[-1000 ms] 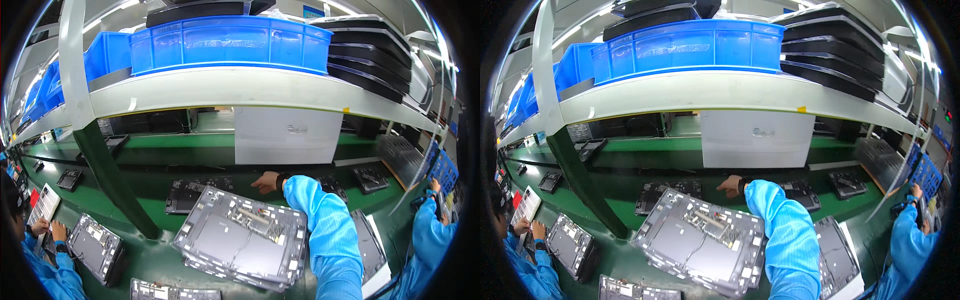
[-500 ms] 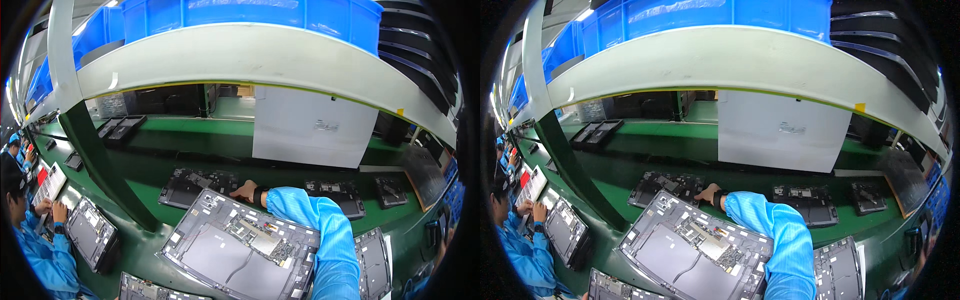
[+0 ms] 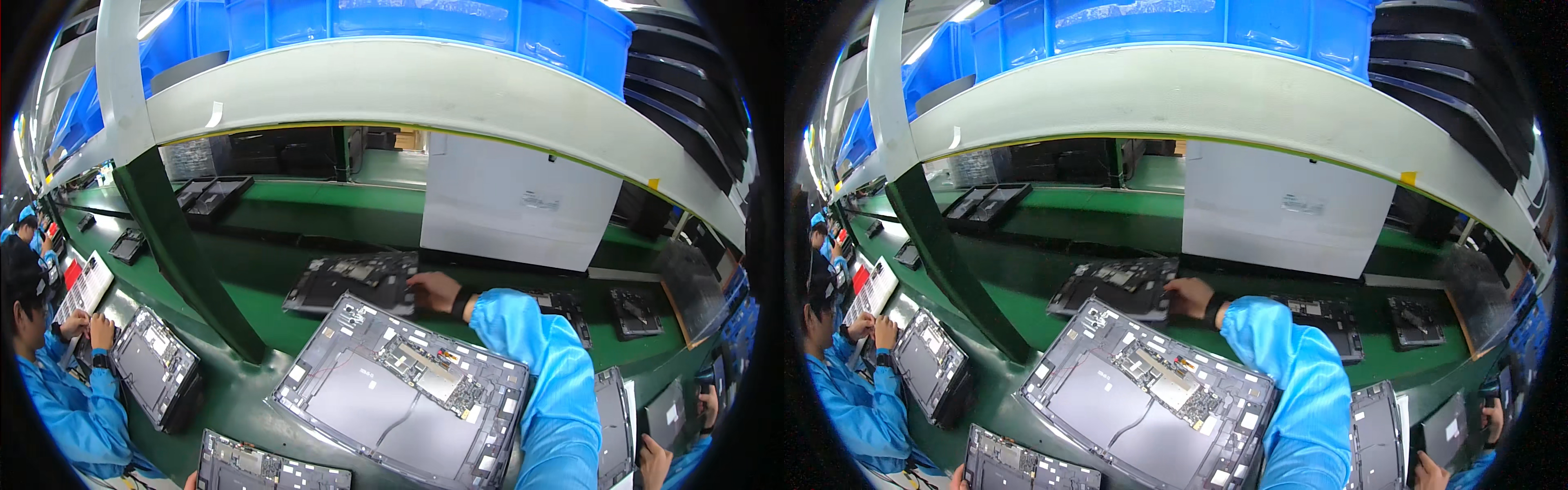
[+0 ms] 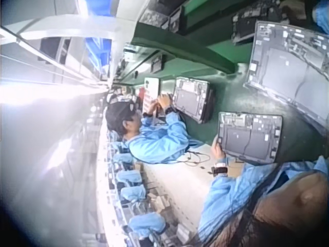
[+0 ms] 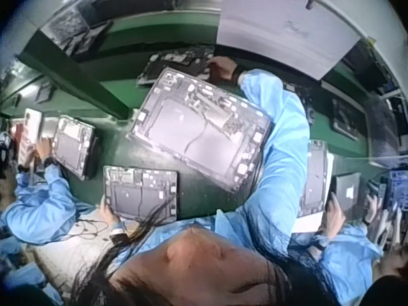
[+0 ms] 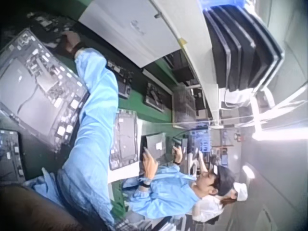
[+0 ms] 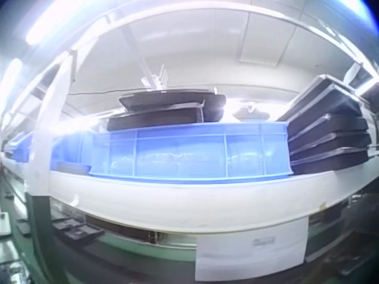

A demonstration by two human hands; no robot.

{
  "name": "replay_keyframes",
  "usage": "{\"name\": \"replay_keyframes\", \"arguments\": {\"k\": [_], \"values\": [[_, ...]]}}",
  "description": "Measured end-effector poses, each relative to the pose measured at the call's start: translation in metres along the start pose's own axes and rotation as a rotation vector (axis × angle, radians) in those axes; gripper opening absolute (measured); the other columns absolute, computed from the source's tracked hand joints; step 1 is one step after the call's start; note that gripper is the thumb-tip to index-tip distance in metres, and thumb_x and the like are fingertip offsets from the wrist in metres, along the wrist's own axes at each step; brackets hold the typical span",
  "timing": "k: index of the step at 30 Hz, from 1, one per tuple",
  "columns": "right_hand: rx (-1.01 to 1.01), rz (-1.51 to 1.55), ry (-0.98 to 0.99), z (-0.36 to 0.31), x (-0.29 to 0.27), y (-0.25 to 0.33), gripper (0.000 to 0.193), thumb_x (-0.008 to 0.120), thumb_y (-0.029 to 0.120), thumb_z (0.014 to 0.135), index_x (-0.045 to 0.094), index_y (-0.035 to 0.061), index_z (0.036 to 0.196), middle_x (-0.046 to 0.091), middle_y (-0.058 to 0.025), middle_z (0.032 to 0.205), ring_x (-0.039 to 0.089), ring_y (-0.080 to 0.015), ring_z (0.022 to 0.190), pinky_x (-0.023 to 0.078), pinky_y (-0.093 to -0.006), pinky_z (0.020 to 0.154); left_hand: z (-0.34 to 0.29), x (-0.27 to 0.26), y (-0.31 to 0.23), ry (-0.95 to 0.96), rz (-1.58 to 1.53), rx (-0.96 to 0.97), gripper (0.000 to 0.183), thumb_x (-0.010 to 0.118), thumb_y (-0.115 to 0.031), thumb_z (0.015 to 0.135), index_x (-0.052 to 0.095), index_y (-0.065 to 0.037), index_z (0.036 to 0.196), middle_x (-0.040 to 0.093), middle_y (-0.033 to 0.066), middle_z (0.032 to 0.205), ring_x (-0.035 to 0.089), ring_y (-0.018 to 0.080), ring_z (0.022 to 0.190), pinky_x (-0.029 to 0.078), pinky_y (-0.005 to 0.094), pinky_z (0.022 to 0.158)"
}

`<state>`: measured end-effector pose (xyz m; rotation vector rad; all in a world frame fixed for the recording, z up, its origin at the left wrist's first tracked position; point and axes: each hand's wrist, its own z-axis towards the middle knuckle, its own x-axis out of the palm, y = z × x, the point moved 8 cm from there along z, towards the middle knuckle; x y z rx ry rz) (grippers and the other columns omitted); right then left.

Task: Assembling internal circuit boards and components into electronic tablet or laptop housings on a factory assembly line.

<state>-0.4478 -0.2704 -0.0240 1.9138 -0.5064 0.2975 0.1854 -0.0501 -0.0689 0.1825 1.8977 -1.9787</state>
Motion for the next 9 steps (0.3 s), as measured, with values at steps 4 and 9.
{"name": "replay_keyframes", "arguments": {"k": [4, 9], "values": [[-0.042, 0.113, 0.027, -0.038, -0.039, 0.029, 0.013, 0.056, 0.011, 0.083, 0.059, 0.0027, 0.092, 0.063, -0.0107, 0.093, 0.061, -0.0243, 0.086, 0.048, -0.0379, 0.082, -0.003, 0.004, -0.019, 0.0, 0.012, 0.061, 0.042, 0.04, -0.017, 0.086, 0.055, 0.004, 0.119, 0.06, 0.0168, 0.108, 0.055, 0.0211, 0.094, 0.043, 0.0317, 0.085], [-0.139, 0.022, -0.311, -0.134, -0.08, 0.073, 0.005, 0.053, 0.003, 0.083, 0.055, 0.0019, 0.088, 0.06, -0.0116, 0.091, 0.06, -0.024, 0.089, 0.052, -0.0377, 0.079, -0.007, -0.004, -0.016, -0.005, 0.003, 0.031, 0.042, 0.041, -0.019, 0.086, 0.055, 0.002, 0.12, 0.059, 0.0178, 0.109, 0.055, 0.0149, 0.096, 0.043, 0.0274, 0.084]]}}
